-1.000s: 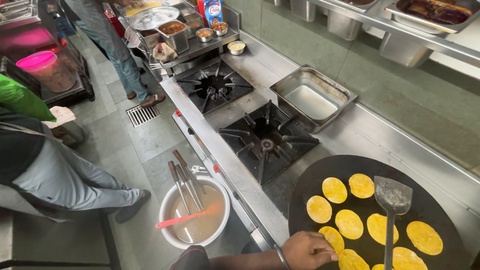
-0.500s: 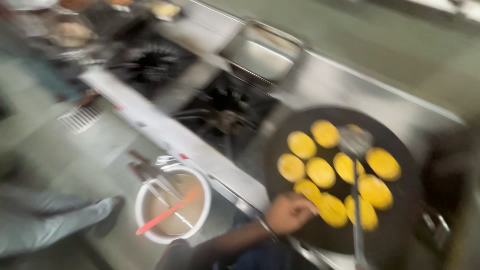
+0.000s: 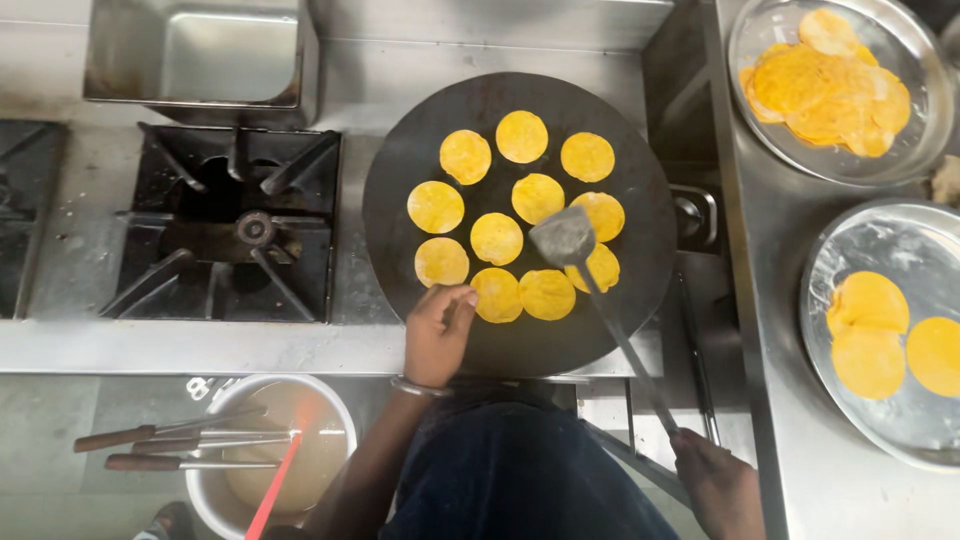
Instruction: The person places flattened yellow dough discs onto a large flat griddle, cooks them, flips them with a spatula, and removes the cooked items to a tray. The person repeats this process with additional dough discs.
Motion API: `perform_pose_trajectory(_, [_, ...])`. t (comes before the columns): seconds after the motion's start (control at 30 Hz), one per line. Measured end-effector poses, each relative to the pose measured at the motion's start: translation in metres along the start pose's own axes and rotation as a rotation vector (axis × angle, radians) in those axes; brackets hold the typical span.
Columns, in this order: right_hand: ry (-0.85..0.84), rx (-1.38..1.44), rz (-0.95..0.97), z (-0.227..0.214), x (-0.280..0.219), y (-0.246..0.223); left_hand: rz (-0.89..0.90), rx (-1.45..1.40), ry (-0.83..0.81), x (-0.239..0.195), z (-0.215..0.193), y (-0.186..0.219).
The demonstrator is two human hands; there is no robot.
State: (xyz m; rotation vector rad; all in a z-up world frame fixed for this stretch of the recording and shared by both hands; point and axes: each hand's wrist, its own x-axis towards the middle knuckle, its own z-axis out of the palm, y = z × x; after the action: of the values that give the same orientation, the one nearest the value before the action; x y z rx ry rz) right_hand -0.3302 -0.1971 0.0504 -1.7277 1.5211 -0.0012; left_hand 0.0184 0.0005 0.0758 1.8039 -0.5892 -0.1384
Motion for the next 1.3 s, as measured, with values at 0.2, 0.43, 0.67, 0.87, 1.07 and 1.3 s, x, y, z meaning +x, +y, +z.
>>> perform_pose_trajectory(0.2, [-0.075,0.041,-0.005,0.006,-0.006,0.024,0.046,0.016,-0.093,0.025,0.009,-0.002])
perform_pose_trajectory(0.43, [-0.149,0.172,0.104,0.021,-0.011,0.005,0.001,0.031,-0.171,0.036,0.017,0.008])
perform_pose_trajectory(0.67, [-0.187,0.340,-0.042,0.045,0.012,-0.006,0.084,0.005,-0.188,0.038,0.022,0.011])
perform_pose_trajectory(0.87, [-0.215,0.505,-0.164,0.072,0.048,-0.045,0.015,0.036,-0.208,0.030,0.023,0.008])
perform_pose_trajectory(1.07, [-0.215,0.520,-0.130,0.076,0.054,-0.060,-0.011,0.015,-0.153,0.016,0.016,-0.007])
perform_pose_trajectory(1.3, [-0.232,0.545,-0.079,0.061,0.035,-0.027,-0.034,0.015,-0.092,0.007,0.002,-0.021])
